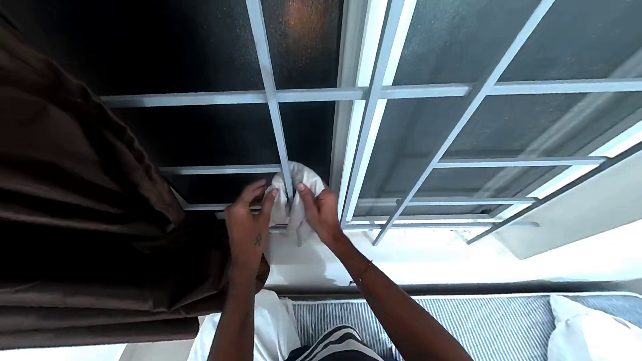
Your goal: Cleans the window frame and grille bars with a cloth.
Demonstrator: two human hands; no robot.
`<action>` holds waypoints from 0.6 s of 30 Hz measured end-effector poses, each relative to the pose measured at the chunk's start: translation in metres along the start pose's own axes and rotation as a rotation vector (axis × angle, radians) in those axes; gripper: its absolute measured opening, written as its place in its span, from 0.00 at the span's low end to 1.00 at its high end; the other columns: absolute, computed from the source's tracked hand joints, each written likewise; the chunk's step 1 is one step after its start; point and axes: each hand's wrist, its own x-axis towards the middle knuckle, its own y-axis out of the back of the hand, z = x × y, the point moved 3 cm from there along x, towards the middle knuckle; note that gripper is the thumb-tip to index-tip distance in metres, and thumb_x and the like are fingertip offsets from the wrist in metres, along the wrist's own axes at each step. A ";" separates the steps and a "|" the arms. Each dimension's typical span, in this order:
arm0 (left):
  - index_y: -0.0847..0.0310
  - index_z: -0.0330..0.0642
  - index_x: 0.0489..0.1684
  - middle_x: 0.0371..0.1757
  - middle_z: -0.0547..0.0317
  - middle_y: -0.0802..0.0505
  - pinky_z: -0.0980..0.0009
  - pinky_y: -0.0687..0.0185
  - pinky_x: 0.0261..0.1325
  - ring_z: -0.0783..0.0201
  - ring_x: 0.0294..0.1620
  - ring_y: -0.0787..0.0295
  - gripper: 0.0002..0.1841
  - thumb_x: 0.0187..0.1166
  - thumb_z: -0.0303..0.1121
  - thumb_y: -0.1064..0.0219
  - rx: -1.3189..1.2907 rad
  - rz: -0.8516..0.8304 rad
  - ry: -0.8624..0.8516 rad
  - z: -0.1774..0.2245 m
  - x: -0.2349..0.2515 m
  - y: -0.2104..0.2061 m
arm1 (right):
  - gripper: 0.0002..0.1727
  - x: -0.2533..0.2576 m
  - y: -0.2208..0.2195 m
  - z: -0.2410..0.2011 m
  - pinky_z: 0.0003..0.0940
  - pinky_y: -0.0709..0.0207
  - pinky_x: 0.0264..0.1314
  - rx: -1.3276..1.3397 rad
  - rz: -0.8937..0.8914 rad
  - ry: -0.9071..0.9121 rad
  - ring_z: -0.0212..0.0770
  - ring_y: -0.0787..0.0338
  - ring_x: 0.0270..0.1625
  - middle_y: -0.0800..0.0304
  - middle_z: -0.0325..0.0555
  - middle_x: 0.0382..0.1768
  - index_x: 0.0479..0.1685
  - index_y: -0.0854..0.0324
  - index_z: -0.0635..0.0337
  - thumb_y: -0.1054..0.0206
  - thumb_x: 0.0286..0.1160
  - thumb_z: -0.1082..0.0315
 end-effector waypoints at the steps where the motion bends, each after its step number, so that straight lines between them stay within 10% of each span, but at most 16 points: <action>1: 0.16 0.49 0.69 0.53 0.57 0.04 0.60 0.07 0.50 0.63 0.48 0.04 0.18 0.84 0.43 0.31 0.011 0.056 -0.047 0.003 0.003 0.009 | 0.16 0.006 0.006 -0.007 0.35 0.13 0.47 0.049 0.027 -0.029 0.35 0.09 0.45 0.10 0.44 0.49 0.56 0.14 0.59 0.38 0.89 0.56; 7: 0.19 0.42 0.68 0.57 0.59 0.05 0.67 0.10 0.61 0.69 0.56 0.07 0.19 0.86 0.41 0.33 -0.057 0.099 -0.205 0.027 0.060 0.038 | 0.27 0.070 0.006 -0.036 0.40 0.13 0.32 0.313 0.117 -0.272 0.40 0.10 0.27 0.12 0.48 0.24 0.32 0.15 0.63 0.42 0.90 0.48; 13: 0.31 0.42 0.83 0.67 0.47 0.10 0.51 0.18 0.74 0.56 0.69 0.12 0.36 0.76 0.46 0.24 -0.063 -0.326 -0.234 0.024 0.128 0.027 | 0.22 0.105 -0.009 -0.079 0.36 0.10 0.39 0.576 0.026 -0.216 0.37 0.08 0.33 0.10 0.47 0.30 0.41 0.16 0.65 0.43 0.91 0.53; 18: 0.12 0.37 0.55 0.44 0.47 0.05 0.49 0.12 0.57 0.57 0.46 0.06 0.18 0.83 0.45 0.30 -0.032 -0.251 -0.248 0.014 0.149 0.036 | 0.21 0.109 -0.007 -0.078 0.36 0.10 0.40 0.611 0.020 -0.168 0.36 0.08 0.33 0.09 0.47 0.30 0.42 0.15 0.65 0.42 0.92 0.54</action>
